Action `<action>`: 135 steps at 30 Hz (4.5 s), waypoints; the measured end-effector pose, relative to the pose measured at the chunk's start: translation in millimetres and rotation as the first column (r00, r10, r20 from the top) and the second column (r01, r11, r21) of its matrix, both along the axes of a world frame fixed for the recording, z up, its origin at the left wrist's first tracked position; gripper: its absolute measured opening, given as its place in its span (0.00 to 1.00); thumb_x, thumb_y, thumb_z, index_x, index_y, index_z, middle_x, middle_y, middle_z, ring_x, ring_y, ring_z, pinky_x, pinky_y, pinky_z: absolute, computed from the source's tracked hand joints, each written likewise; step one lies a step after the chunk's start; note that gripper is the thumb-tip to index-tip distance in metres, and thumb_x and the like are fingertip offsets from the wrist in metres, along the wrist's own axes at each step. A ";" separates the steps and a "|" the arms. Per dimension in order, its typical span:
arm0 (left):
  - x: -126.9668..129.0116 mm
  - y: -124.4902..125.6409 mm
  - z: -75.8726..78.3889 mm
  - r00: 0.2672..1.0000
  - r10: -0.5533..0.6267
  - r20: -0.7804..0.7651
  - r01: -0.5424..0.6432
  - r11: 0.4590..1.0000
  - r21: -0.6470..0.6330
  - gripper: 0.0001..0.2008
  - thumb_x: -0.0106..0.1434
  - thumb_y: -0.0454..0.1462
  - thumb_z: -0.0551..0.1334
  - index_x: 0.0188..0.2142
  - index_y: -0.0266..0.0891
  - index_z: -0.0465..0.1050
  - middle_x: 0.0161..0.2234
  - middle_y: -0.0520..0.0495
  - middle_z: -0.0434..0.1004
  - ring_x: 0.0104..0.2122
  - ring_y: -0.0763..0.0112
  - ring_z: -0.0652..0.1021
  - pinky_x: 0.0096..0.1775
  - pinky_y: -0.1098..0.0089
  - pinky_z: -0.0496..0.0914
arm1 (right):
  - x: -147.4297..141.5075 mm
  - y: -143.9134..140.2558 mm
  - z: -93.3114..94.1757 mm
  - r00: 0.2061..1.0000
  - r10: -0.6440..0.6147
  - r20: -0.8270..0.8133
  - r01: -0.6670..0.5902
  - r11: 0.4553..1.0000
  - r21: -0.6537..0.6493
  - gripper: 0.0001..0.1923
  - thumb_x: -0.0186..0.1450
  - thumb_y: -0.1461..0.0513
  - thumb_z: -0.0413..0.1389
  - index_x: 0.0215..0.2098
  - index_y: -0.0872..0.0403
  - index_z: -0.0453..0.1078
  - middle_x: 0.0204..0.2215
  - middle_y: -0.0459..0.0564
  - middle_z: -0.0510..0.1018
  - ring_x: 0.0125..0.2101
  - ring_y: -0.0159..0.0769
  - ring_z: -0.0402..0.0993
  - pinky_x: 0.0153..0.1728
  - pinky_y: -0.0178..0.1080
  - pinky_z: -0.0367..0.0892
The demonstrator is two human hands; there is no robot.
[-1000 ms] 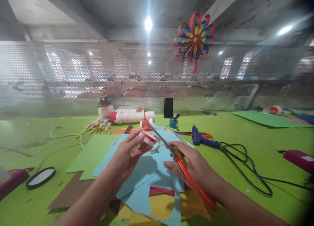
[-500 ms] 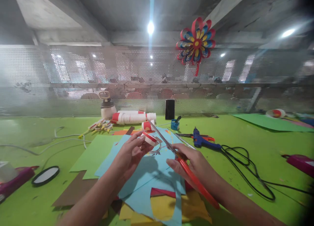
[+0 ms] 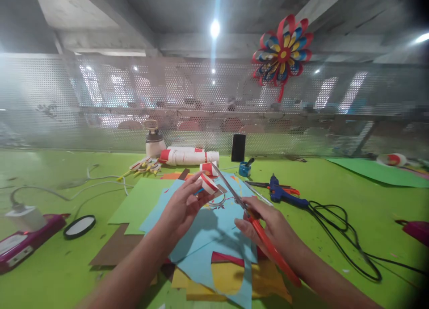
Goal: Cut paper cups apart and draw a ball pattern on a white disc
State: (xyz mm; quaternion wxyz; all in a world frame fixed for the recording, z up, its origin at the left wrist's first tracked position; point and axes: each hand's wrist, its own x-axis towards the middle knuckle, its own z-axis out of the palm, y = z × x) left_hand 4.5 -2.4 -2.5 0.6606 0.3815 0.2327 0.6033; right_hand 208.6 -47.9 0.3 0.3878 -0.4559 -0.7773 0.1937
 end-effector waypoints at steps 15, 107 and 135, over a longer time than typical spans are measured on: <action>-0.5 -6.8 5.1 0.999 0.037 -0.013 -0.035 0.994 0.108 0.17 0.62 0.34 0.64 0.51 0.37 0.72 0.47 0.42 0.78 0.43 0.65 0.79 0.47 0.64 0.72 | 1.4 -0.5 -1.0 0.992 0.062 0.107 -0.057 0.997 -0.054 0.19 0.65 0.49 0.56 0.45 0.55 0.69 0.40 0.54 0.74 0.40 0.43 0.69 0.42 0.45 0.66; -3.4 2.8 3.7 0.978 0.203 -0.046 -0.200 0.978 0.057 0.16 0.55 0.41 0.70 0.39 0.36 0.73 0.36 0.45 0.79 0.35 0.68 0.77 0.37 0.68 0.70 | 4.3 5.4 -6.5 0.981 0.145 0.129 -0.141 0.989 -0.037 0.18 0.66 0.50 0.53 0.41 0.55 0.72 0.35 0.52 0.78 0.34 0.41 0.73 0.36 0.40 0.69; 12.2 -23.3 -2.7 0.840 0.513 -0.175 -0.263 0.668 0.696 0.28 0.53 0.25 0.68 0.53 0.46 0.72 0.54 0.44 0.72 0.55 0.59 0.73 0.55 0.61 0.72 | -4.1 -12.6 -0.5 0.971 0.161 -0.178 -0.194 0.963 -0.186 0.23 0.66 0.44 0.50 0.44 0.55 0.64 0.29 0.45 0.67 0.27 0.32 0.61 0.28 0.36 0.60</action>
